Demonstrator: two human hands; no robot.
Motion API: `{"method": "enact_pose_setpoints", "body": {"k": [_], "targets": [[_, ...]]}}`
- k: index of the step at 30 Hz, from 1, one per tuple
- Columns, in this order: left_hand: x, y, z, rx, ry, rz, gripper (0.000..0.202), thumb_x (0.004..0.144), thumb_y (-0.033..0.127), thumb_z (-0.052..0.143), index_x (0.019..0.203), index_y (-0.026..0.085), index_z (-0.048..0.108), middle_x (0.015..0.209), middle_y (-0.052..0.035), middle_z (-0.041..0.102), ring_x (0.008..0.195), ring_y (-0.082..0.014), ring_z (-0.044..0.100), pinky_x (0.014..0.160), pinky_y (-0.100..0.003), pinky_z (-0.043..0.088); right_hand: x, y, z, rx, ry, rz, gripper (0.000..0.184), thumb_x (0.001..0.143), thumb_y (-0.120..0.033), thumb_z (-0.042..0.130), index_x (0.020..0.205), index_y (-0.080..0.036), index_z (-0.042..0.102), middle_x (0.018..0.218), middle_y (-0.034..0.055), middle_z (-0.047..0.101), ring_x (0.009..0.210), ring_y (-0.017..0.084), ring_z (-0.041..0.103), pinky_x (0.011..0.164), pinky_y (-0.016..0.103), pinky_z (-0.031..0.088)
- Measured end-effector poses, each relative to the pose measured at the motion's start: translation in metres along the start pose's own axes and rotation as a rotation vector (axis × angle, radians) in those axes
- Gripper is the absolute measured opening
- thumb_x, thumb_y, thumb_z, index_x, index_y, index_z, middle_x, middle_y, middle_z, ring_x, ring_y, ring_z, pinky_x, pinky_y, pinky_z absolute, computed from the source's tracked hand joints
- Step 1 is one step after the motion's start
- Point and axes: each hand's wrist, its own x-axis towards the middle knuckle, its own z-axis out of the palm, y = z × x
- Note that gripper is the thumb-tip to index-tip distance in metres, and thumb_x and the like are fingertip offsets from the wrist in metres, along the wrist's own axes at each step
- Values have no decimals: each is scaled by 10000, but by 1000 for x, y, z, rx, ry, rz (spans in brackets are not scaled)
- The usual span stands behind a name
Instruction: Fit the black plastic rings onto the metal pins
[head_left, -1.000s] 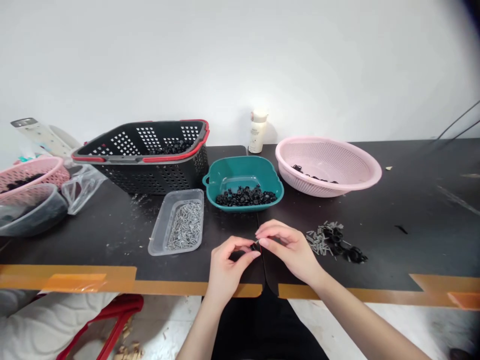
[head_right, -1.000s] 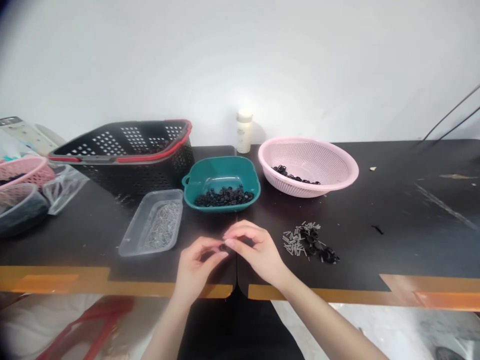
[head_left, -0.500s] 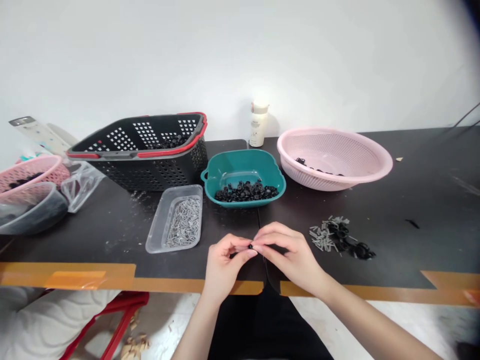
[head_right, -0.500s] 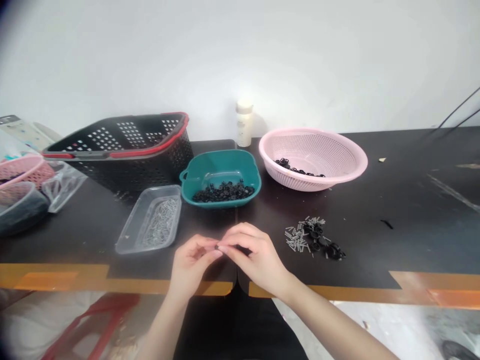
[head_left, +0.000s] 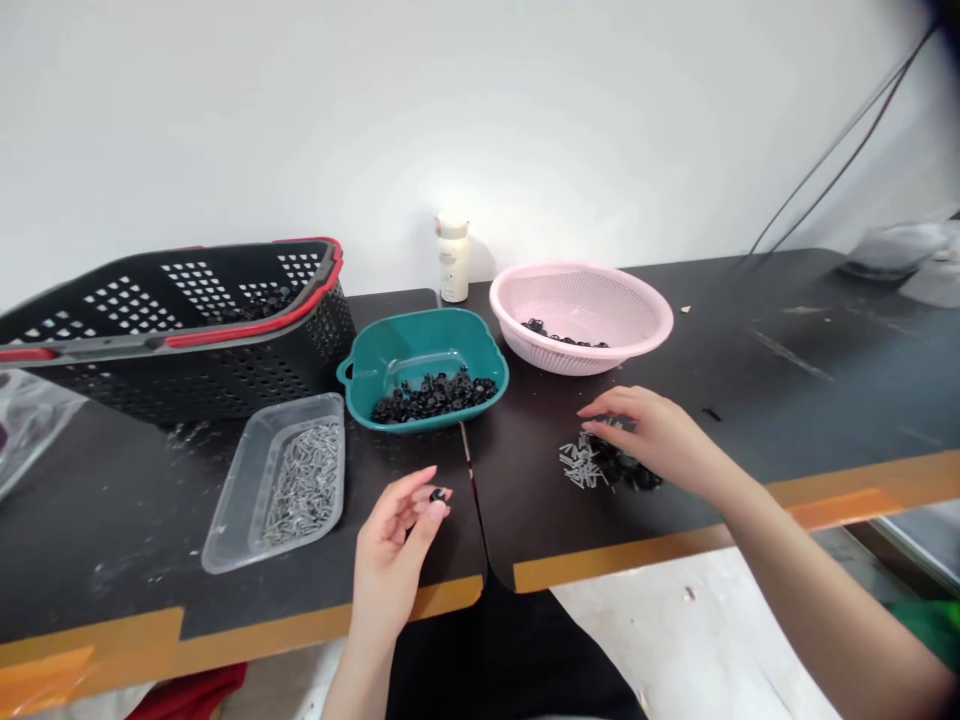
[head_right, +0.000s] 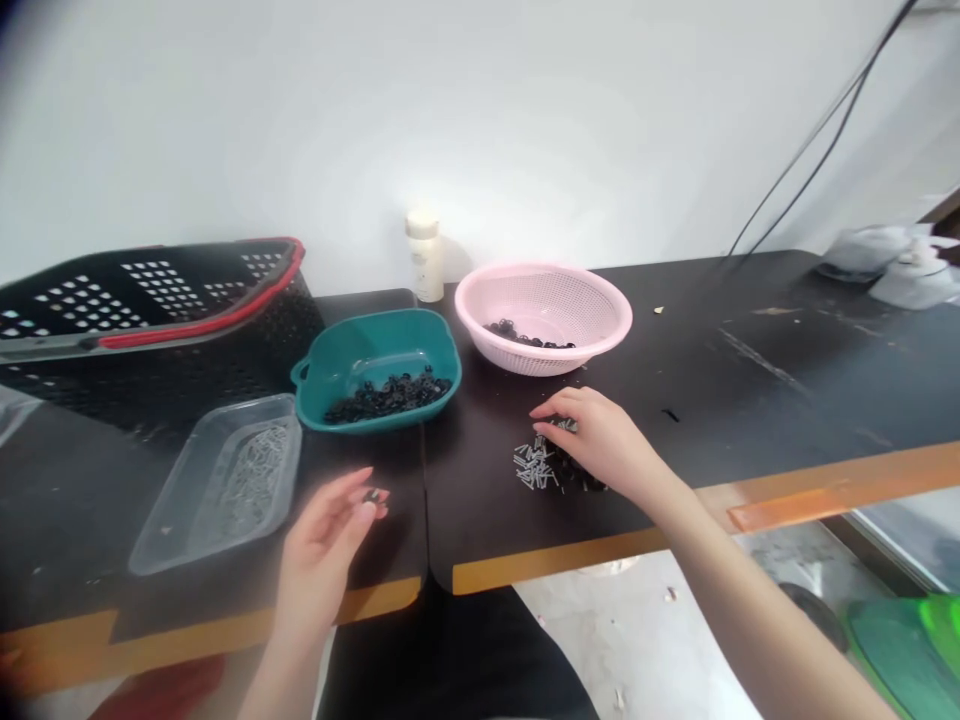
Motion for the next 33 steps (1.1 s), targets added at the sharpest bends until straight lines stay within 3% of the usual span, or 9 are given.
{"method": "enact_pose_setpoints", "body": {"k": [4, 7, 15, 23, 25, 29, 33], "targets": [[3, 0, -3, 113, -110, 55, 236, 795, 364, 684, 964, 214, 752, 911, -54, 730, 787, -185, 715, 740, -282, 610, -6, 35, -14, -32, -197, 79, 152, 812, -344, 633, 867, -253, 742, 911, 23, 718, 782, 201, 651, 711, 327, 507], [3, -1, -4, 136, -89, 73, 178, 802, 347, 678, 913, 232, 758, 884, -38, 718, 804, -172, 704, 758, -258, 592, -13, 44, -14, 21, -236, 91, 205, 789, -379, 670, 931, -252, 747, 880, 26, 705, 704, 178, 626, 636, 298, 492], [1, -5, -3, 184, -85, 70, 214, 796, 373, 687, 933, 223, 751, 890, -45, 726, 794, -175, 704, 776, -268, 574, -18, 37, -6, 56, -223, 31, 175, 812, -386, 670, 897, -265, 765, 836, 24, 663, 613, 143, 581, 533, 262, 430], [2, -9, -4, 190, -105, 65, 200, 804, 333, 686, 971, 232, 730, 909, -31, 726, 815, -156, 694, 816, -254, 552, -14, 29, 0, 16, -222, -37, 127, 806, -341, 693, 870, -244, 746, 833, 33, 672, 655, 173, 610, 576, 292, 476], [4, -11, -5, 193, -127, 101, 187, 798, 303, 696, 966, 223, 718, 898, -30, 717, 804, -150, 685, 780, -239, 558, -16, 23, -2, 91, -185, -21, 147, 803, -356, 702, 861, -225, 735, 886, 50, 689, 678, 181, 628, 606, 307, 506], [4, -11, -6, 166, -151, 190, 113, 782, 224, 712, 893, 204, 710, 827, -20, 686, 736, -130, 658, 723, -219, 560, -21, -11, 0, 370, -206, -3, 250, 872, -395, 634, 1035, -224, 715, 964, 78, 706, 779, 206, 673, 674, 317, 564], [1, -7, -7, 131, -205, 255, 98, 773, 168, 721, 863, 204, 734, 820, -32, 685, 754, -140, 656, 709, -231, 551, -20, -58, 24, 486, -317, -274, 278, 948, -297, 532, 1192, -292, 666, 1069, 66, 650, 908, 183, 656, 814, 320, 558]]}}
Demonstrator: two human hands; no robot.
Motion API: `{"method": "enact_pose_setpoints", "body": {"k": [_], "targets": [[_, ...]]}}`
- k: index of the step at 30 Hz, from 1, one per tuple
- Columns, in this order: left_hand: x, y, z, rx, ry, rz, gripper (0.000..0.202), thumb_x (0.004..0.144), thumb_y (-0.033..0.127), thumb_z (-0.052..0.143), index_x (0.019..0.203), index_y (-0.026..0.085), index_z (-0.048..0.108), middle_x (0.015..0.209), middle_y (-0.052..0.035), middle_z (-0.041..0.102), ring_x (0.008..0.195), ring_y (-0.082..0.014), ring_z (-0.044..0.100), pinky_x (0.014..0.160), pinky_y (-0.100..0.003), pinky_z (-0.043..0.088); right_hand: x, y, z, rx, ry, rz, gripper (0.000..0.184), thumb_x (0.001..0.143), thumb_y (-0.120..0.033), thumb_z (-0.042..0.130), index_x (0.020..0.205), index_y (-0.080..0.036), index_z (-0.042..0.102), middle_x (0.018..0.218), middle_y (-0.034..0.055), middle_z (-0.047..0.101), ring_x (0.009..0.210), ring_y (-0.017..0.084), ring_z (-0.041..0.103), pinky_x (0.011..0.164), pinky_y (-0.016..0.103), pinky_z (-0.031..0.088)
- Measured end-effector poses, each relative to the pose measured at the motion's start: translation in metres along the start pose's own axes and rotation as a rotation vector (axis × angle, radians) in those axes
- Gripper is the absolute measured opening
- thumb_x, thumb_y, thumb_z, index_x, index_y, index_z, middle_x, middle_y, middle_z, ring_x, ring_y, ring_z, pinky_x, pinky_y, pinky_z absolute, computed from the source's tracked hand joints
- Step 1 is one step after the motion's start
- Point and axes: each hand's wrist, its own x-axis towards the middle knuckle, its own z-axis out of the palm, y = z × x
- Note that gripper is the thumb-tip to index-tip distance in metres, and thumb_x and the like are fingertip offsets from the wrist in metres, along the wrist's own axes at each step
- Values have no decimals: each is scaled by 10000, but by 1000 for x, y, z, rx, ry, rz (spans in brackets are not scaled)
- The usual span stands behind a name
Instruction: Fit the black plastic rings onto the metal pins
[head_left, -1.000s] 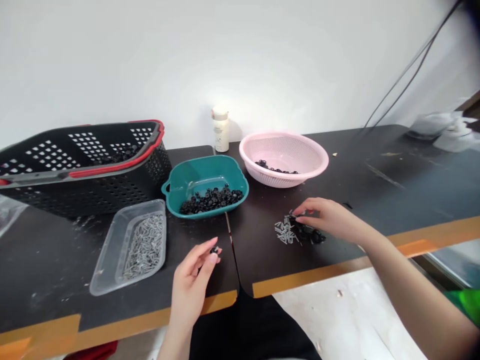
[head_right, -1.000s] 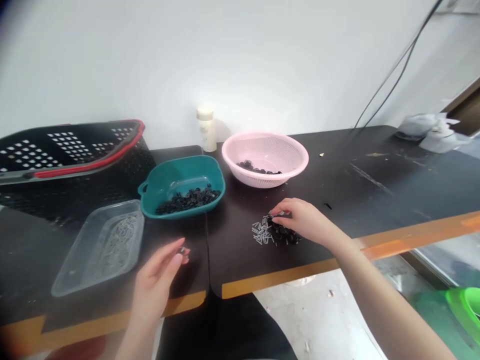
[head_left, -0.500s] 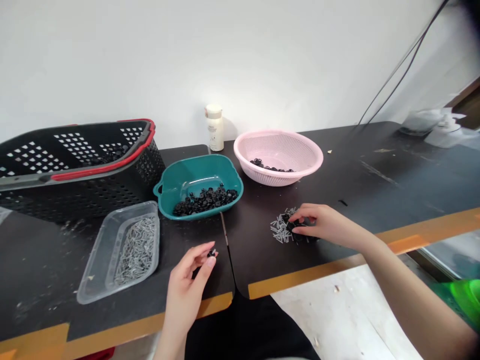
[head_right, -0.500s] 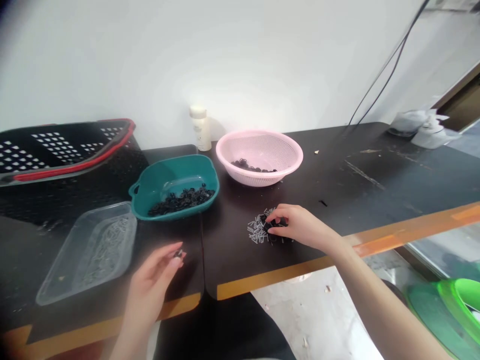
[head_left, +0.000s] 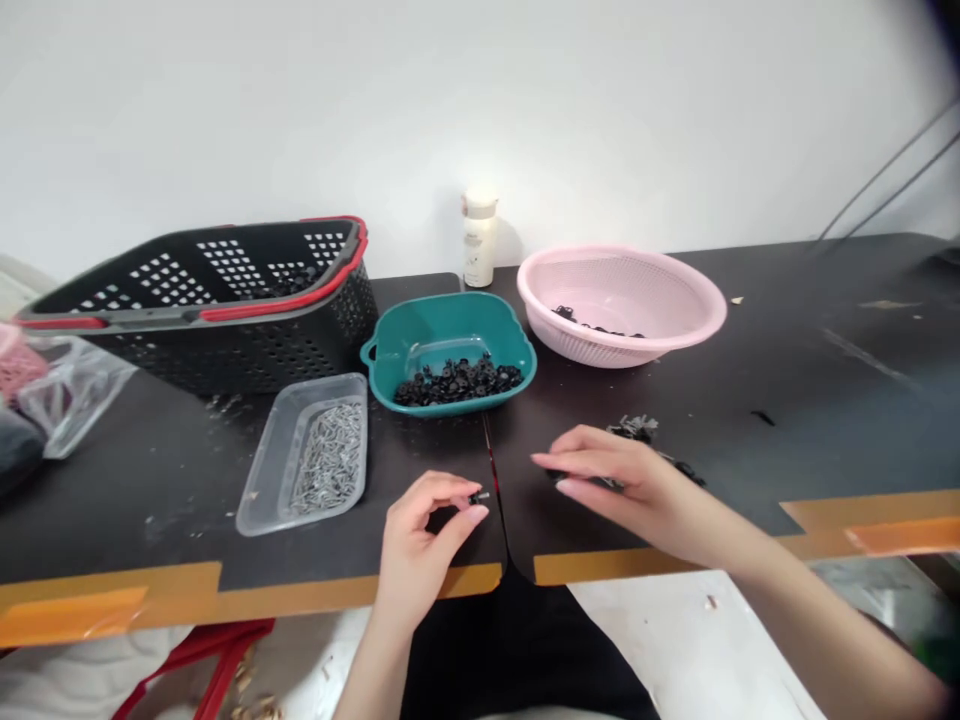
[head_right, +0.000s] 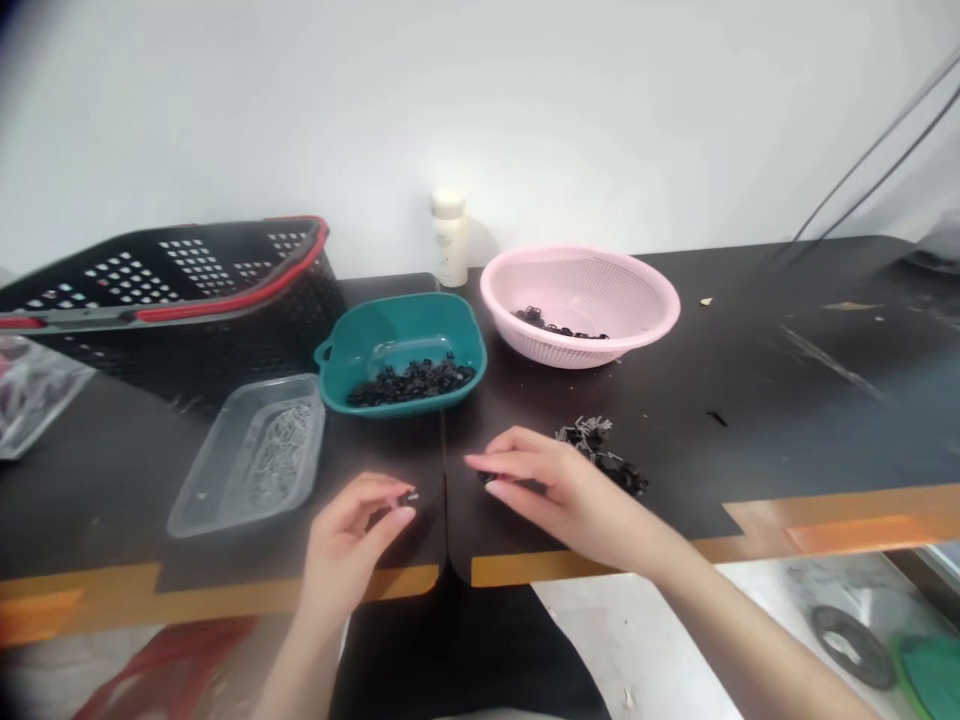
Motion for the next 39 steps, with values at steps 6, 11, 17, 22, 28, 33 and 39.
{"method": "enact_pose_setpoints", "body": {"k": [6, 11, 17, 22, 28, 33, 39], "targets": [[-3, 2, -2, -22, 63, 96, 154, 736, 138, 763, 865, 222, 767, 795, -34, 700, 708, -129, 650, 655, -217, 549, 34, -9, 46, 352, 22, 16, 258, 802, -245, 731, 1036, -208, 629, 913, 24, 702, 821, 153, 706, 828, 297, 600], [-3, 4, -2, -61, 65, 66, 172, 733, 128, 763, 871, 230, 774, 816, -31, 692, 640, -102, 652, 586, -185, 554, 37, -2, 58, 484, 25, 43, 259, 769, -241, 776, 923, -204, 571, 909, 13, 706, 809, 138, 717, 808, 277, 607], [0, 7, -1, -22, 54, 24, 128, 702, 134, 784, 805, 211, 790, 772, -39, 709, 590, -104, 654, 519, -165, 532, 34, 1, 62, 607, 57, 8, 237, 786, -221, 763, 930, -206, 577, 935, 34, 717, 857, 152, 722, 807, 299, 622], [1, 9, 1, -36, 79, -15, 178, 647, 106, 817, 780, 219, 784, 706, 0, 707, 564, -91, 652, 538, -145, 534, 33, 3, 62, 652, 53, 28, 236, 762, -207, 785, 935, -195, 625, 915, 49, 747, 829, 168, 739, 803, 313, 634], [0, 9, 3, -12, 95, -33, 149, 630, 96, 825, 693, 199, 737, 641, 27, 691, 540, -85, 640, 538, -140, 520, 33, -1, 63, 669, 75, 56, 223, 719, -181, 813, 887, -195, 667, 860, 33, 771, 777, 171, 753, 768, 276, 638], [-2, 7, 2, -2, 116, 54, 145, 640, 115, 831, 705, 200, 733, 657, 15, 707, 561, -97, 651, 539, -154, 523, 32, -2, 65, 688, 94, 36, 190, 720, -165, 809, 852, -196, 677, 854, 36, 772, 755, 172, 754, 731, 268, 641], [-3, 7, 2, 18, 122, 152, 149, 656, 133, 834, 729, 203, 725, 681, 7, 727, 584, -110, 669, 550, -172, 536, 33, -2, 66, 750, 122, -12, 212, 714, -94, 799, 831, -220, 675, 871, 5, 762, 771, 149, 746, 718, 236, 632]]}}
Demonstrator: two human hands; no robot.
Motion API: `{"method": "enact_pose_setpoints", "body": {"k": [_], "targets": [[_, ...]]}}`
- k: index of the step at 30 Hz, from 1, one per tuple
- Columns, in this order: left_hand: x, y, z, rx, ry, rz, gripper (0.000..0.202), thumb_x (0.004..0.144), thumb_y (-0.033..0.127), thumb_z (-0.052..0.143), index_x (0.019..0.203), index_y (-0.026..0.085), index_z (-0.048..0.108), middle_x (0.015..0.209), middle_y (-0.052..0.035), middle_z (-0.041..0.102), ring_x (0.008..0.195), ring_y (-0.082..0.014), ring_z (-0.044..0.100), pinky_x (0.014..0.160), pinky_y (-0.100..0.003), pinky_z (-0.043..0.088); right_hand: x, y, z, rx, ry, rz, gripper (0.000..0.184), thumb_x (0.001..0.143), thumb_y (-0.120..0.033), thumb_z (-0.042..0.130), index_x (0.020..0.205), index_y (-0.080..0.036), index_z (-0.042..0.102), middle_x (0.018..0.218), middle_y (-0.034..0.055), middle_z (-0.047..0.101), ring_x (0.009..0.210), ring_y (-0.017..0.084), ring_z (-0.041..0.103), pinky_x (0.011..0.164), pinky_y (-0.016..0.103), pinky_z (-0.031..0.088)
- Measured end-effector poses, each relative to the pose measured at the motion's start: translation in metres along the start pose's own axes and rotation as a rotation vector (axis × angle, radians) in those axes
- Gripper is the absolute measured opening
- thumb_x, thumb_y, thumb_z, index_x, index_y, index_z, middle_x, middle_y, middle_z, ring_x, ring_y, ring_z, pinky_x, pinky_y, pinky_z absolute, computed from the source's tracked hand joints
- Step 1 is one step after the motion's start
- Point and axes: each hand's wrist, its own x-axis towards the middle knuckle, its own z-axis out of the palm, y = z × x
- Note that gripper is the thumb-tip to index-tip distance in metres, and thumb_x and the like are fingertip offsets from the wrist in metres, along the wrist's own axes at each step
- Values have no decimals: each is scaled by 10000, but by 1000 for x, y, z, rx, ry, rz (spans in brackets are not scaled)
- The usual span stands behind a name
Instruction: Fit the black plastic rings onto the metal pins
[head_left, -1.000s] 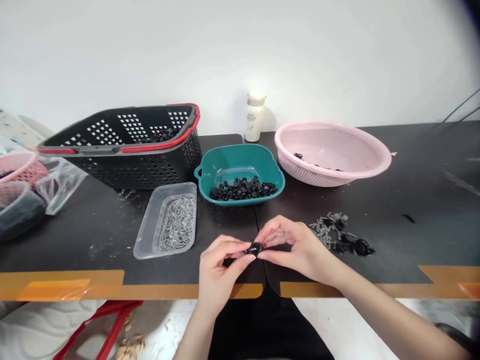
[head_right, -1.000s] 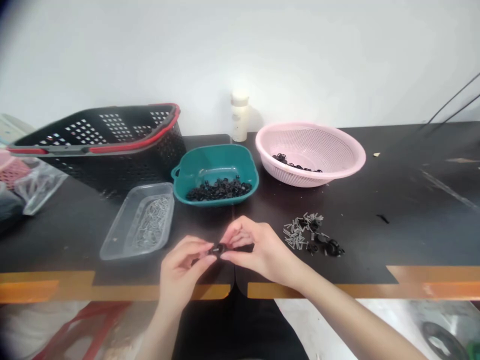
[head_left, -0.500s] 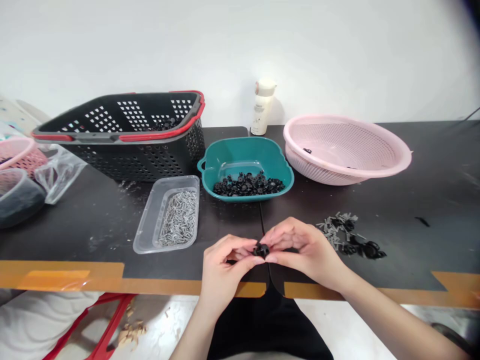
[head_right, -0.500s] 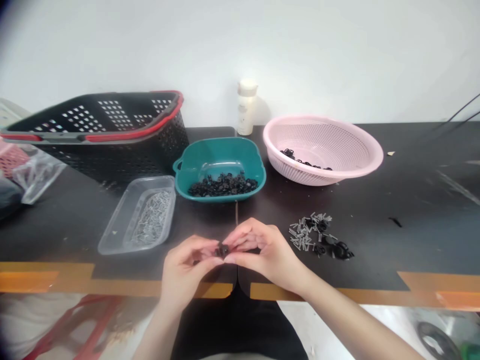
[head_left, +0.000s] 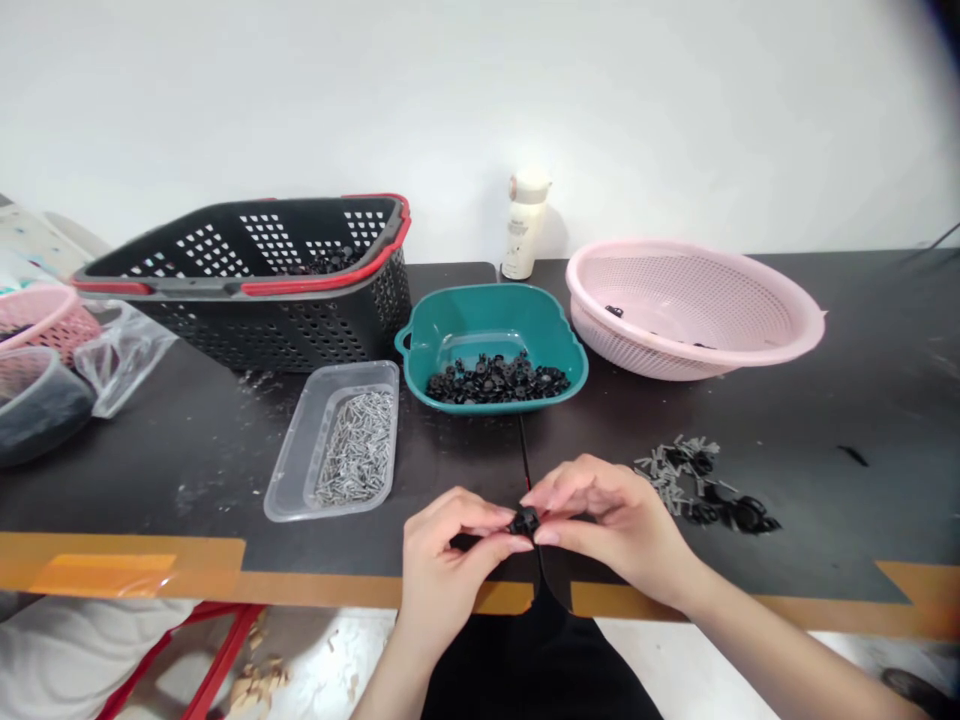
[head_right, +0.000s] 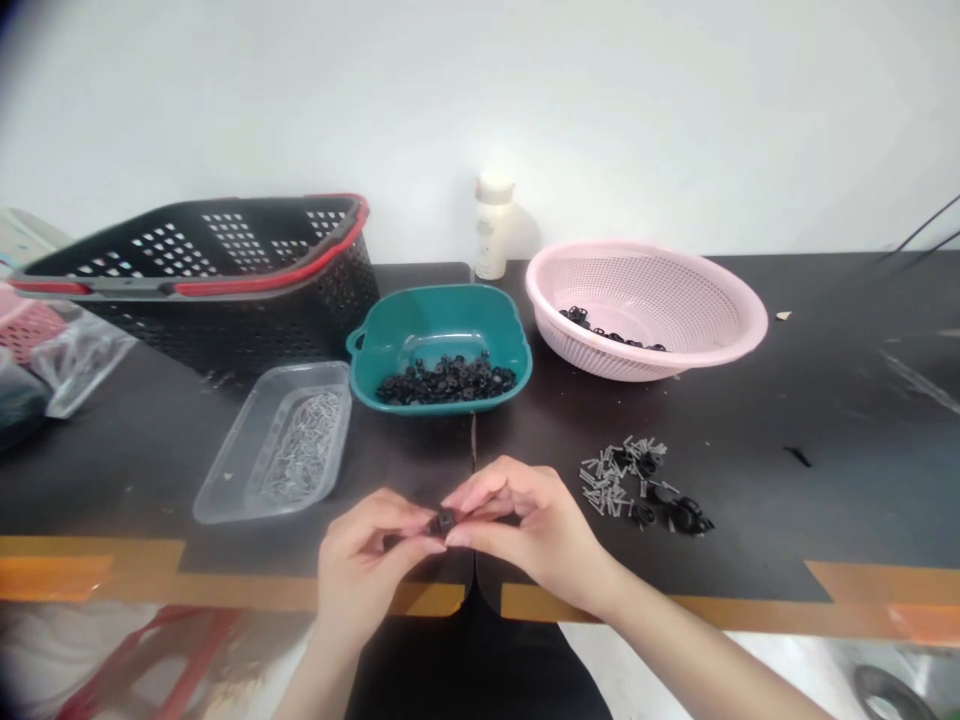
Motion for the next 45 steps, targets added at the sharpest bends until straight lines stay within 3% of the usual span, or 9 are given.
{"method": "enact_pose_setpoints", "body": {"k": [15, 30, 40, 45], "targets": [[2, 0, 0, 18, -6, 146, 149, 686, 132, 822, 753, 170, 695, 704, 1, 730, 604, -99, 673, 583, -171, 553, -1, -2, 2, 0, 20, -44, 206, 710, -51, 787, 794, -210, 686, 865, 13, 751, 773, 144, 741, 709, 222, 619], [1, 0, 0, 7, -25, 142, 147, 705, 131, 811, 780, 174, 691, 721, 6, 730, 615, -96, 675, 590, -175, 562, -2, -4, 5, -27, 72, -90, 208, 681, -45, 806, 757, -203, 696, 823, 24, 746, 763, 154, 740, 693, 224, 626], [1, -2, -1, 18, -57, 146, 166, 692, 143, 822, 756, 183, 674, 689, 24, 696, 580, -85, 650, 559, -165, 533, -5, 1, 6, -48, 53, -54, 184, 705, -73, 799, 753, -200, 675, 811, 23, 755, 781, 167, 749, 704, 231, 620], [2, -1, 1, 9, -8, 85, 301, 605, 221, 883, 786, 198, 644, 627, 49, 621, 572, -93, 590, 540, -181, 502, -7, 2, 8, 43, 7, 97, 120, 788, -148, 750, 817, -199, 646, 832, 22, 765, 814, 144, 745, 734, 216, 594]]}}
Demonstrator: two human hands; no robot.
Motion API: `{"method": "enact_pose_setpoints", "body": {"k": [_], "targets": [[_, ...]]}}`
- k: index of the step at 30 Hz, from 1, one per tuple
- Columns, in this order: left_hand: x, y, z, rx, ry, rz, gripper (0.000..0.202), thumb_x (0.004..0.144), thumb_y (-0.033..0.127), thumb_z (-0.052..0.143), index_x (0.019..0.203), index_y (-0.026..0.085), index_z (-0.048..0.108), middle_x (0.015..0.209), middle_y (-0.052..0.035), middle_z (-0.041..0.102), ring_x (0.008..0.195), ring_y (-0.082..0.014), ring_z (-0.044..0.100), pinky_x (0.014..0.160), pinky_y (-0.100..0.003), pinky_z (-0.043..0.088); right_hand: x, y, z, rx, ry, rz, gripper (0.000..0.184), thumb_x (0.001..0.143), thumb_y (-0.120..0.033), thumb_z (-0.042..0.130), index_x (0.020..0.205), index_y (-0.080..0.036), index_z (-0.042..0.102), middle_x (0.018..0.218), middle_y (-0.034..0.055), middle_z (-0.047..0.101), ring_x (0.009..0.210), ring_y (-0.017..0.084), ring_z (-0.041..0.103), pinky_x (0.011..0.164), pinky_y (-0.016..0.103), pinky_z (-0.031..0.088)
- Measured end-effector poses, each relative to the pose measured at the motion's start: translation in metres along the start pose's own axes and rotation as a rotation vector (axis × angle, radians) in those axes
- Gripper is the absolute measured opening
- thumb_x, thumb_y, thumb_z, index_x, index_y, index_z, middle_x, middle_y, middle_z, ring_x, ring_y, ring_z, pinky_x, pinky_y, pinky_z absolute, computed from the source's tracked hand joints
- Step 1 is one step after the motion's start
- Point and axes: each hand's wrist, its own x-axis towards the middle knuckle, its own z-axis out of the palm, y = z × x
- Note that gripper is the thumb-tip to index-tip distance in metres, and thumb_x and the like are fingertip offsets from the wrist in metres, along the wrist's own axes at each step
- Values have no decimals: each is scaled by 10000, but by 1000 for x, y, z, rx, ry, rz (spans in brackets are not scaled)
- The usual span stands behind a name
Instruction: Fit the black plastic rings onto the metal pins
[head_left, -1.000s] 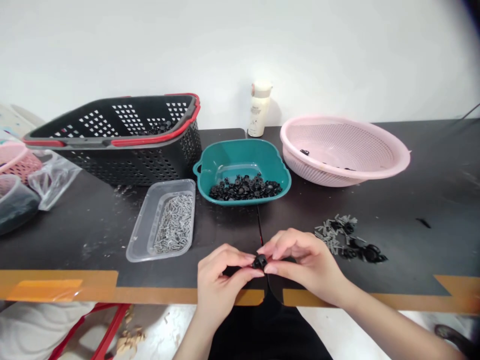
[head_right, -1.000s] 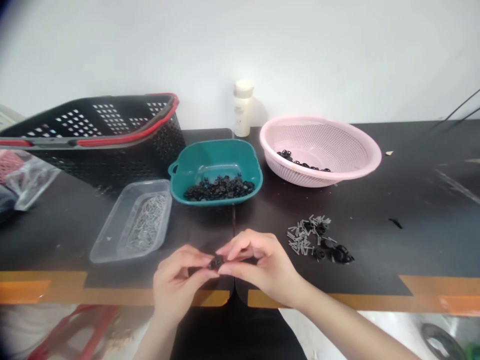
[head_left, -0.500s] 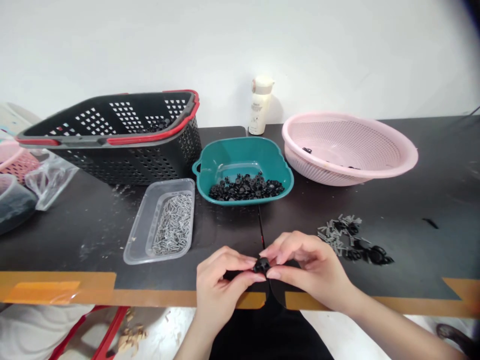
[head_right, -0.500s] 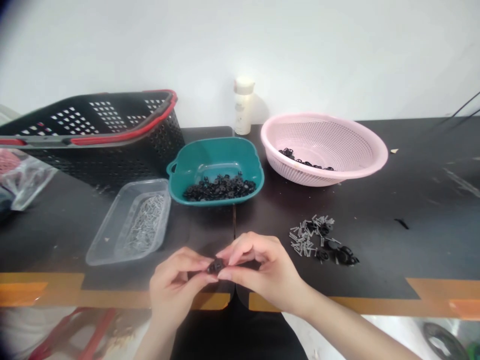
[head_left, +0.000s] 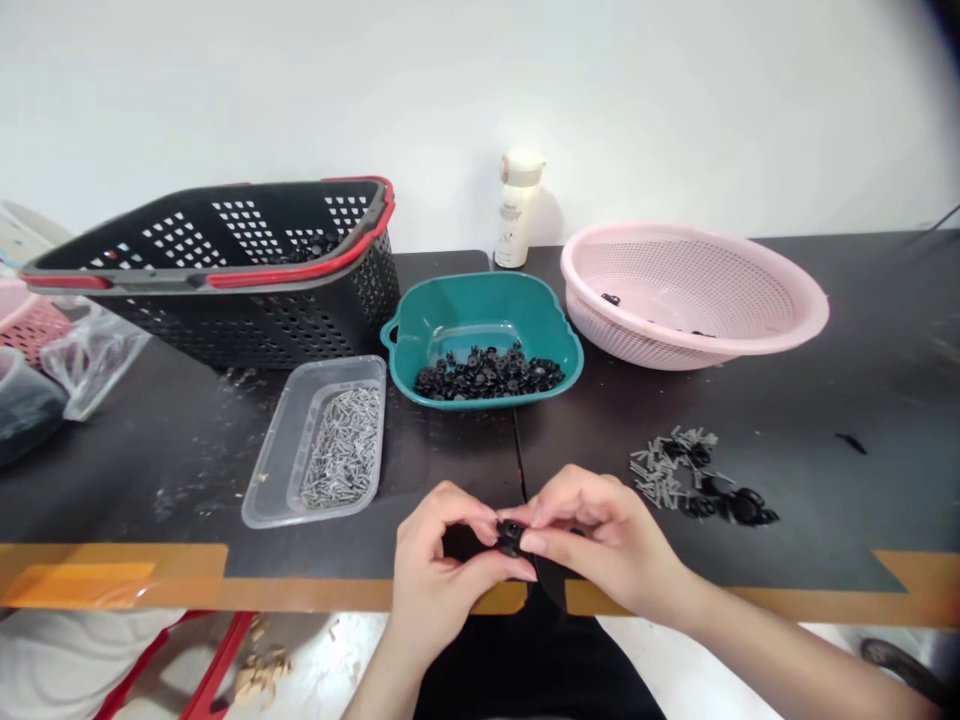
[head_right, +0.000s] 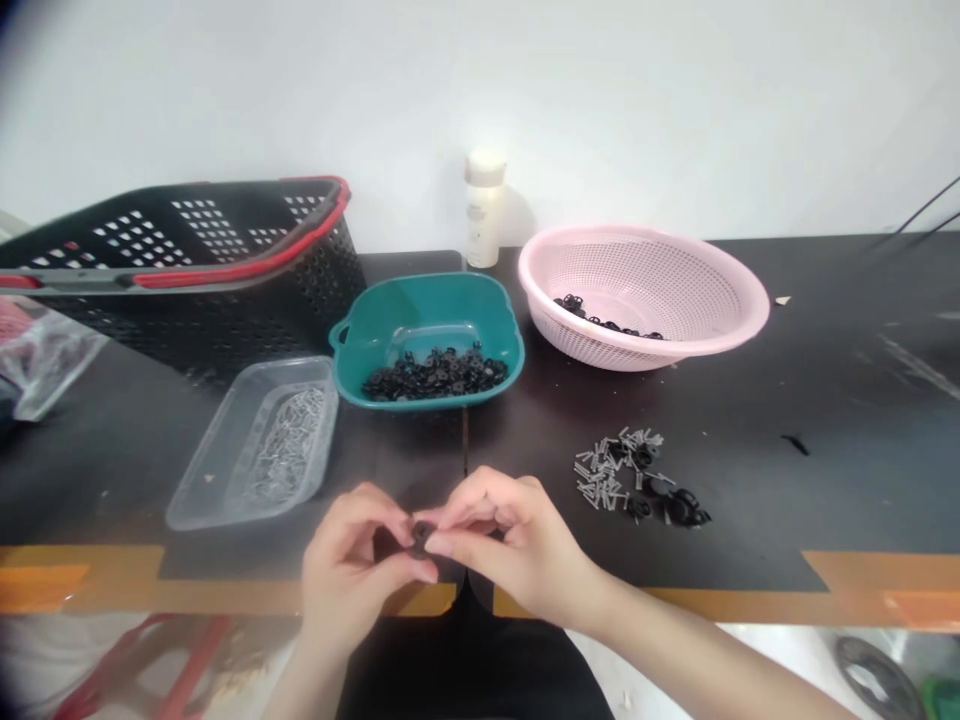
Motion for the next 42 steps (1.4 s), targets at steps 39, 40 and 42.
{"method": "enact_pose_setpoints", "body": {"k": [39, 40, 42], "targets": [[5, 7, 0, 323, -157, 233, 270, 827, 375, 686, 1016, 190, 740, 741, -20, 736, 618, -121, 638, 580, -225, 508, 4, -5, -1, -69, 69, 52, 124, 706, -213, 812, 728, -189, 692, 660, 4, 708, 575, 121, 667, 547, 194, 561], [5, 6, -1, 322, -156, 236, 282, 834, 380, 676, 1044, 201, 734, 755, -19, 734, 630, -122, 637, 586, -226, 507, 5, -5, -1, -13, 63, 119, 152, 682, -213, 827, 713, -181, 682, 642, -3, 697, 557, 112, 656, 540, 188, 558], [4, 6, -1, 322, -154, 234, 297, 843, 390, 662, 1075, 217, 727, 779, -21, 731, 655, -126, 638, 601, -230, 507, 6, -5, -2, 77, 47, 221, 174, 650, -206, 844, 689, -167, 679, 614, -12, 685, 531, 99, 640, 533, 184, 553]]}}
